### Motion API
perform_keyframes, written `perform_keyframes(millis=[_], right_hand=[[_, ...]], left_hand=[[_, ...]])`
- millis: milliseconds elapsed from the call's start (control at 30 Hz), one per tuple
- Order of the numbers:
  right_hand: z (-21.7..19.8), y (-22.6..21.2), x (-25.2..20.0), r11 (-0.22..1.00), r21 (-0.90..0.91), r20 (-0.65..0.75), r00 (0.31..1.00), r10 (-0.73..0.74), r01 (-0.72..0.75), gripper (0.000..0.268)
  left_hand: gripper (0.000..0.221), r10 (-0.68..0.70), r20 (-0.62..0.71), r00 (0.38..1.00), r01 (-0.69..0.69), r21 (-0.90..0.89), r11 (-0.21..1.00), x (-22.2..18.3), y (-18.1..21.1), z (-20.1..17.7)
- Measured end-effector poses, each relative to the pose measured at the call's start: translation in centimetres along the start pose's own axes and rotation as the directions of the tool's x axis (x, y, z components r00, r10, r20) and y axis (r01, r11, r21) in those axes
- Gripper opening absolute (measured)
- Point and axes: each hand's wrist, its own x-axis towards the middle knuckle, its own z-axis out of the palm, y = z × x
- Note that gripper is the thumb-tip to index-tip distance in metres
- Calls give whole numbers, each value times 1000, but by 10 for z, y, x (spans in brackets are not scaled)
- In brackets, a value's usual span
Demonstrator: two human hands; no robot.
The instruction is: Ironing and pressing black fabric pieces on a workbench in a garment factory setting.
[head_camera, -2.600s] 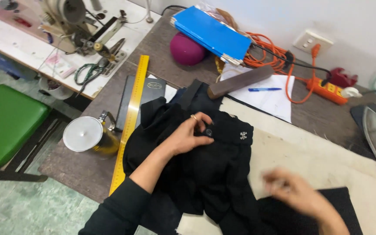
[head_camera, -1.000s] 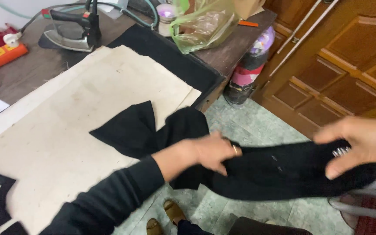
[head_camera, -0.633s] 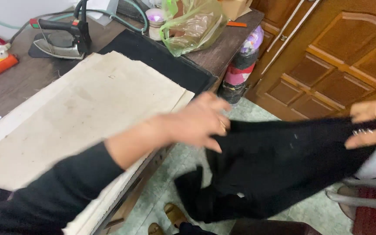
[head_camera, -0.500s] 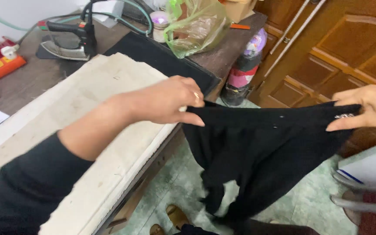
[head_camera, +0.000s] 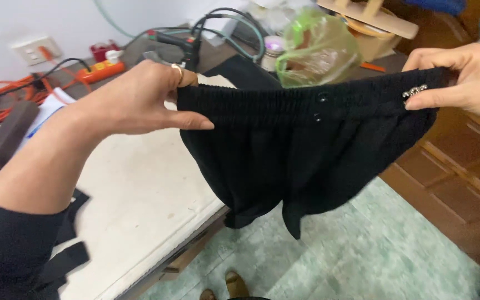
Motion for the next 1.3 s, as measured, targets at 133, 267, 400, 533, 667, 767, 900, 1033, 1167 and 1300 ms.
perform_keyframes(millis=[133,267,400,533,667,767,900,1033,1167,1300], right_hand=[[11,-2,20,999,25,25,999,-42,41,28],[14,-6,32,984,47,49,983,-174,172,29],[-30,32,56,918,36,208,896,-393,394,22],[-5,22,116,853,112,254,815,-521,510,23],[70,-34,135,937,-17,271,904,-331,349,21],[121,-76,141,976,-213,99,993,62,-40,33],[165,-96,155,993,-78,-105,990,-93,85,43],[188,-129,154,984,105,-172,977,-125,145,42],[203,-141,155,933,179,-169,944,-283,311,38],[201,-141,147,910,297,-88,957,-277,291,25]], left_hand=[[55,-73,-101,992,72,-9,997,-34,-7,1],[43,-97,-207,973,32,-297,954,-65,10,-4],[34,-50,-286,957,-70,-397,915,-102,41,-29],[33,13,-452,892,-239,-447,862,-109,21,-45],[28,-309,-361,880,69,-546,835,-79,-17,-33],[28,-556,-519,649,434,-348,831,-58,-62,-12],[34,-412,-753,514,465,-159,871,-28,-71,12],[29,-424,-745,515,364,-258,895,-12,-28,22],[33,-511,-653,559,194,-496,846,-12,20,18],[30,-562,-492,664,133,-662,737,-19,47,8]])
